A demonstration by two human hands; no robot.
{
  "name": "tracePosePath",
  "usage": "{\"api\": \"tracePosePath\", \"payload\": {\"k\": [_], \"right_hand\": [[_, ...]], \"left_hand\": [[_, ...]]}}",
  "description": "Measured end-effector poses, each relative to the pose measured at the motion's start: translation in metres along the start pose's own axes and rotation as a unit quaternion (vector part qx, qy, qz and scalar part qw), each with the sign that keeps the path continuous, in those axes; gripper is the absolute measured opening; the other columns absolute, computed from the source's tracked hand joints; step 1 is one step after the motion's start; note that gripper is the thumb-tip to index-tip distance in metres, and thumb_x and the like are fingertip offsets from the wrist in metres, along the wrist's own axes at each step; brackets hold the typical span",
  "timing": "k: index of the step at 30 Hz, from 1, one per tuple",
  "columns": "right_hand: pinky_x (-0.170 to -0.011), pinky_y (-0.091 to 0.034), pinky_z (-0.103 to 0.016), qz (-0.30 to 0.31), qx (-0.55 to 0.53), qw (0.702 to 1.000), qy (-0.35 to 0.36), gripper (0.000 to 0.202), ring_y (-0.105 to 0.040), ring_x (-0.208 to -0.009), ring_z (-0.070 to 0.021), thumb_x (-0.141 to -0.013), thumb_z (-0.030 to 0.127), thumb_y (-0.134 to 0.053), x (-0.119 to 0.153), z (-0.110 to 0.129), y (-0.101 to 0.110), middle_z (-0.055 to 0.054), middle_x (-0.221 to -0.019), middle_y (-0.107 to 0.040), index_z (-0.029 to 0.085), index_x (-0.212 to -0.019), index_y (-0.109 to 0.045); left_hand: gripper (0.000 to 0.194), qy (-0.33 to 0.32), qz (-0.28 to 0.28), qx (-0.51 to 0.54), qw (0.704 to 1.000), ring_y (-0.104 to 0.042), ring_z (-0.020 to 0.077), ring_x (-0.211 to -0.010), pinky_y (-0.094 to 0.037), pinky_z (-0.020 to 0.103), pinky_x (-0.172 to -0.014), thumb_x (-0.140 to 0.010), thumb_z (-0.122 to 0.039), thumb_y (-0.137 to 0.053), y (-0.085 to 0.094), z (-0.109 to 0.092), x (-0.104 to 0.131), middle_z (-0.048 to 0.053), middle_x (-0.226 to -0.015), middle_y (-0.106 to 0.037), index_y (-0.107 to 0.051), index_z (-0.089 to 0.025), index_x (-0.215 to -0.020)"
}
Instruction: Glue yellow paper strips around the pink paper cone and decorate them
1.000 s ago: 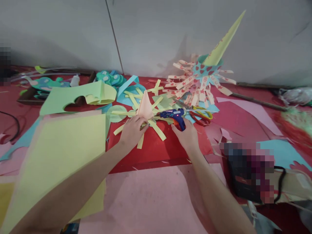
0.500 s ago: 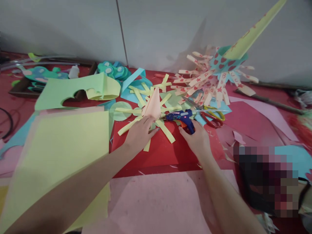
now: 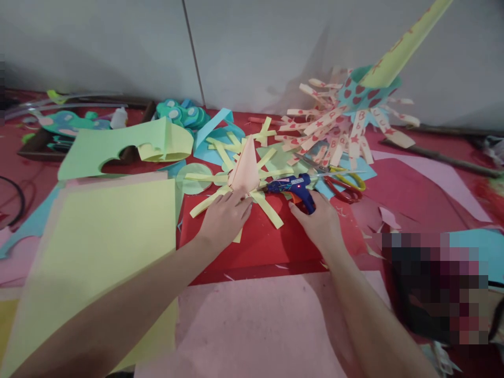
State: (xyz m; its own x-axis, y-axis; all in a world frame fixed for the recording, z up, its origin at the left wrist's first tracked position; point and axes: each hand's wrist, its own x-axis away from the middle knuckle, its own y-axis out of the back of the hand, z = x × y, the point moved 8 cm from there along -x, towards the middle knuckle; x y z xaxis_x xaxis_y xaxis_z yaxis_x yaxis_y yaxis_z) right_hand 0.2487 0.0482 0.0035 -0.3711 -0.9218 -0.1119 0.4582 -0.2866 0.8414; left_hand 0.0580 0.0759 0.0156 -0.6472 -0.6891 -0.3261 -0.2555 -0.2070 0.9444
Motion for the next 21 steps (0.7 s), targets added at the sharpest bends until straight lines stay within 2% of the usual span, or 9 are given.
{"api": "tracePosePath", "payload": {"k": [3, 8, 13, 17, 21], "right_hand": [[-0.073, -0.045, -0.04, 0.001, 0.0, 1.0, 0.002, 0.045, -0.058, -0.086, -0.0275, -0.074, 0.051, -0.053, -0.0001, 0.0001, 0.0, -0.012, -0.098, -0.062, 0.018, -0.104, -0.06], [-0.074, -0.045, -0.04, 0.002, 0.004, 1.0, 0.005, 0.045, -0.058, -0.088, -0.0279, -0.074, 0.05, -0.054, 0.0, 0.001, 0.0, -0.012, -0.1, -0.062, 0.018, -0.104, -0.06], [-0.073, -0.045, -0.04, 0.001, -0.003, 1.0, 0.003, 0.044, -0.058, -0.088, -0.028, -0.073, 0.051, -0.054, 0.0003, 0.0013, 0.0004, -0.012, -0.099, -0.062, 0.018, -0.102, -0.061], [-0.071, -0.044, -0.039, -0.002, 0.003, 1.0, 0.004, 0.044, -0.057, -0.086, -0.0278, -0.073, 0.05, -0.054, 0.0004, 0.0011, 0.0001, -0.012, -0.099, -0.063, 0.019, -0.103, -0.061], [-0.07, -0.043, -0.038, -0.008, -0.007, 1.0, -0.006, 0.047, -0.057, -0.083, -0.0265, -0.073, 0.053, -0.054, 0.0001, -0.0026, -0.0009, -0.011, -0.097, -0.063, 0.018, -0.104, -0.061]], "left_hand": [[0.034, -0.012, 0.018, -0.012, 1.0, -0.062, 0.019, -0.086, -0.048, 0.032, -0.068, -0.095, -0.016, -0.03, -0.004, -0.0017, 0.0013, 0.01, -0.096, -0.064, -0.064, -0.014, -0.1], [0.033, 0.002, 0.005, -0.009, 1.0, -0.062, 0.0164, -0.08, -0.048, 0.031, -0.069, -0.095, -0.019, -0.031, -0.0041, 0.001, 0.0014, 0.008, -0.091, -0.064, -0.062, -0.013, -0.102], [0.031, 0.021, -0.002, 0.005, 1.0, -0.063, 0.0183, -0.078, -0.046, 0.032, -0.068, -0.094, -0.019, -0.033, -0.0005, 0.0023, 0.0001, 0.008, -0.089, -0.064, -0.061, -0.013, -0.107], [0.035, 0.026, 0.03, 0.005, 0.999, -0.062, 0.0214, -0.081, -0.046, 0.034, -0.071, -0.094, -0.028, -0.038, -0.0037, 0.0003, -0.0016, 0.012, -0.098, -0.063, -0.057, -0.01, -0.117], [0.039, 0.016, 0.061, 0.007, 0.998, -0.06, 0.0238, -0.089, -0.046, 0.035, -0.075, -0.094, -0.034, -0.039, -0.0065, -0.0032, -0.0024, 0.013, -0.103, -0.061, -0.058, -0.009, -0.117]]}}
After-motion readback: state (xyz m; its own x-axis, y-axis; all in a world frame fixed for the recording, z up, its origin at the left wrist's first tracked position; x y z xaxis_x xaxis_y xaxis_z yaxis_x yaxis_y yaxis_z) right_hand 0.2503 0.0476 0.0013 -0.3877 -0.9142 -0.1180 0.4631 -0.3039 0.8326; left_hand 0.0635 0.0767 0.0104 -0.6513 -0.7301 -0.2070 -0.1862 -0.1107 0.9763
